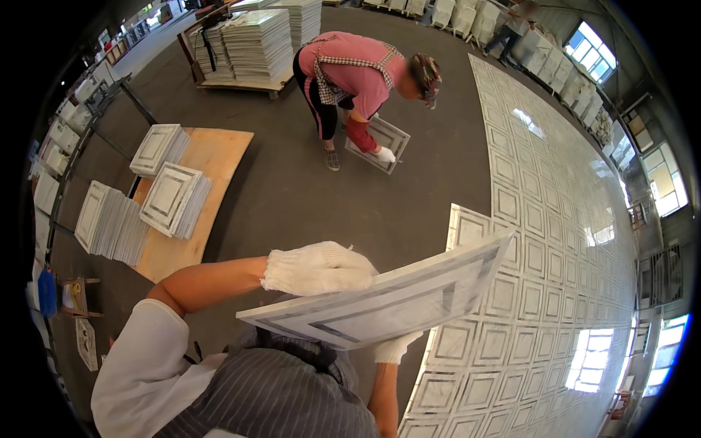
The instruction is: The person picks up square tiles from a stack, walks to the floor, and places them one by one into a geometric pattern. The person repeats this process, retrieving tiles and aligning them with existing tiles on the floor.
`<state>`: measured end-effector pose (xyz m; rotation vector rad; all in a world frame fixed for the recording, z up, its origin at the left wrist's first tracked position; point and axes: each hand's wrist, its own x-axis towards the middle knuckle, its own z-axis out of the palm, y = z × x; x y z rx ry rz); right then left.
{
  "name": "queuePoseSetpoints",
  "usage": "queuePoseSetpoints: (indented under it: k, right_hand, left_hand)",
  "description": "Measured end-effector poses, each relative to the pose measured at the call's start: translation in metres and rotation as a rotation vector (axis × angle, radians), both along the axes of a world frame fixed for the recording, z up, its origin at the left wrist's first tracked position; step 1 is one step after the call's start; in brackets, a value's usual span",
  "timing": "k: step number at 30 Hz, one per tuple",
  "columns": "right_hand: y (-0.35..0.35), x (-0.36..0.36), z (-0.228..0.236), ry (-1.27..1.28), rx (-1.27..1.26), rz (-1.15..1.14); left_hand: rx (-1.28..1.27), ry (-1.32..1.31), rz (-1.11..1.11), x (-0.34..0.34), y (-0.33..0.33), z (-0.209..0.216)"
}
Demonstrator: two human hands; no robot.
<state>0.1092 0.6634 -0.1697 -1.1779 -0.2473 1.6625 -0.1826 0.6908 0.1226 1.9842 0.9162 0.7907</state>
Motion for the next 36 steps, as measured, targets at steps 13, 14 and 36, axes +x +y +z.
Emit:
queuePoseSetpoints:
  k: [13,14,36]
  right_hand:
    - [0.159,-0.001,0.065,-0.115,-0.119,-0.458]
    - [0.165,0.017,0.052,-0.159,-0.066,-0.476]
    - [0.428,0.172,0.082,-0.498,-0.102,-0.607]
  left_hand:
    - [-0.418,-0.161,-0.107,-0.019,0.22,0.015]
    - [-0.443,-0.153,-0.109,-0.021,0.235,0.016]
    - [-0.575,0.167,0.003,0.117,0.609,-0.098]
